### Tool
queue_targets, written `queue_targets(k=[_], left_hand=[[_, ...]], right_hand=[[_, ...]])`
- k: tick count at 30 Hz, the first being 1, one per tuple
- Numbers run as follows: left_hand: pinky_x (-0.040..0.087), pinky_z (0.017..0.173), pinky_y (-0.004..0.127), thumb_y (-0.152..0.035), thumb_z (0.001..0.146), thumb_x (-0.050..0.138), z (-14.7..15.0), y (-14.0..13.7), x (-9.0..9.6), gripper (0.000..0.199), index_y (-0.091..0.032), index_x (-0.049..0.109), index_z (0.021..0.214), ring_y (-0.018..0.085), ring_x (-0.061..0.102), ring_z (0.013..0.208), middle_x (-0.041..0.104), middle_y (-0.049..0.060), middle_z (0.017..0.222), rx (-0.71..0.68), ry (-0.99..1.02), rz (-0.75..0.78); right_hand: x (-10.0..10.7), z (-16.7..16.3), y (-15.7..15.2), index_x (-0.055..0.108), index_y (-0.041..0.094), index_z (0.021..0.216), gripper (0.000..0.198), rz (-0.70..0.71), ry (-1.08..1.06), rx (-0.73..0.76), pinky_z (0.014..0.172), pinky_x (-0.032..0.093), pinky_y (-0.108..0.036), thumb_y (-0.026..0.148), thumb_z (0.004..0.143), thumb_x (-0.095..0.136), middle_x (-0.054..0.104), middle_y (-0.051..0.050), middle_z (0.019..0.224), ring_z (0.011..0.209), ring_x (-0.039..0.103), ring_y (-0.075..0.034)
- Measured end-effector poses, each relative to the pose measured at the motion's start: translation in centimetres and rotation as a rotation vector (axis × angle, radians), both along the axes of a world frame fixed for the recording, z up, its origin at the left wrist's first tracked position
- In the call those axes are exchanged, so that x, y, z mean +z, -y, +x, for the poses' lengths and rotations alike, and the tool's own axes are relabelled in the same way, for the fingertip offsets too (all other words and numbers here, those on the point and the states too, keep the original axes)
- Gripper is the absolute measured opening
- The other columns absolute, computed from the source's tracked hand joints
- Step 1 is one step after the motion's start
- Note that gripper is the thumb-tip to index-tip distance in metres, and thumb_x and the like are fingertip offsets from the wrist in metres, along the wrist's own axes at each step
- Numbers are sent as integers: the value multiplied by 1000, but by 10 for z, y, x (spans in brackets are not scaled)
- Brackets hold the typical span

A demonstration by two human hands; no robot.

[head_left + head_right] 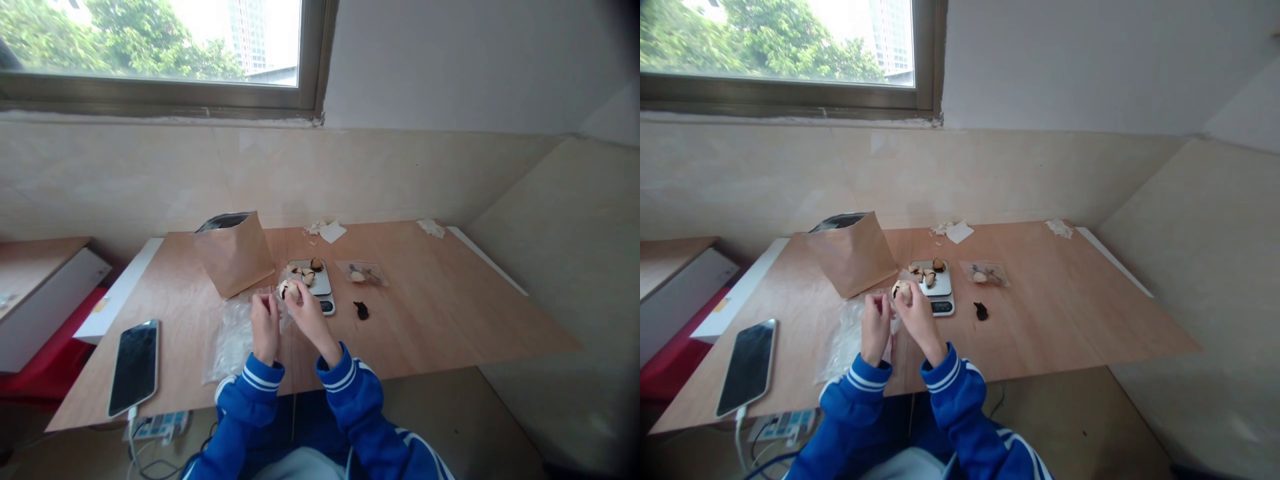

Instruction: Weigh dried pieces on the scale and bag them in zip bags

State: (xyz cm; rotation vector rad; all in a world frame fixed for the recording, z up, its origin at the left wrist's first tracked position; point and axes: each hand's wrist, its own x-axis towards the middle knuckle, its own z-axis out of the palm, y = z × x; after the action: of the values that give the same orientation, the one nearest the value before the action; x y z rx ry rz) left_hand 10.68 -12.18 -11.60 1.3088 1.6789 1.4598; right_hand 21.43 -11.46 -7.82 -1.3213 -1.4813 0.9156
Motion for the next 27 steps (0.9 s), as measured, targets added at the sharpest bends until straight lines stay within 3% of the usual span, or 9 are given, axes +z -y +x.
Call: queue_targets(k=[5, 9, 12, 14, 18, 20, 23, 25, 27], left_hand=[[41, 52, 29, -48, 92, 44, 2, 0, 5, 28, -21, 41, 85, 15, 53, 51, 54, -2, 62, -3, 43, -12], [43, 54, 29, -51, 91, 45, 13, 8, 4, 30, -21, 42, 88, 15, 57, 58, 58, 1, 71, -71, 86, -11], [40, 48, 27, -50, 92, 44, 23, 17, 0, 29, -21, 40, 89, 14, 56, 54, 57, -1, 68, -153, 130, -57], [39, 45, 25, -51, 92, 45, 25, 19, -2, 30, -22, 40, 89, 13, 53, 50, 55, -3, 65, -162, 183, -49], [32, 38, 23, -56, 90, 46, 14, 13, 2, 35, -22, 38, 90, 10, 44, 37, 47, -8, 54, -83, 246, -48], [30, 35, 22, -58, 89, 47, 5, 7, 8, 37, -22, 37, 89, 9, 41, 34, 44, -10, 51, -40, 264, -60], [31, 35, 22, -59, 87, 49, -3, 3, 15, 39, -22, 37, 87, 10, 42, 33, 43, -10, 48, 7, 285, -66], [31, 34, 22, -60, 86, 49, -4, 3, 17, 40, -22, 36, 87, 10, 42, 32, 42, -11, 45, 9, 298, -71], [31, 33, 22, -61, 85, 49, -4, 4, 16, 41, -22, 36, 87, 10, 41, 32, 40, -12, 43, -3, 312, -74]], right_hand=[[-4, 3, 7, 50, 15, 117, 29, -102, 269, 0, 68, 51, -34, 27, 91, 48, 70, -10, 89, 81, 69, -26], [-9, -1, -4, 52, 12, 116, 26, -175, 481, -35, 67, 49, -34, 23, 93, 45, 70, -17, 93, 87, 69, -30], [-10, -5, -16, 49, 9, 124, 32, -210, 585, -110, 66, 49, -35, 19, 93, 45, 70, -19, 91, 87, 69, -31], [-7, -5, -20, 49, 9, 125, 34, -214, 612, -70, 68, 49, -34, 15, 92, 46, 70, -18, 91, 88, 69, -30], [11, 4, -14, 53, 15, 126, 34, -56, 503, 182, 73, 49, -33, 23, 93, 50, 70, -12, 93, 87, 68, -26], [22, 8, -10, 58, 19, 122, 31, 72, 397, 223, 77, 49, -32, 27, 95, 46, 70, -8, 95, 86, 67, -22], [24, 15, -13, 63, 23, 113, 29, 244, 196, 120, 83, 48, -30, 28, 98, 38, 69, -5, 101, 87, 64, -18], [11, 20, -25, 63, 22, 109, 30, 293, 150, -20, 86, 48, -31, 27, 98, 36, 67, -7, 105, 93, 62, -18], [-12, 27, -40, 63, 19, 106, 28, 283, 251, -137, 92, 47, -35, 22, 95, 38, 64, -10, 107, 103, 58, -21]])
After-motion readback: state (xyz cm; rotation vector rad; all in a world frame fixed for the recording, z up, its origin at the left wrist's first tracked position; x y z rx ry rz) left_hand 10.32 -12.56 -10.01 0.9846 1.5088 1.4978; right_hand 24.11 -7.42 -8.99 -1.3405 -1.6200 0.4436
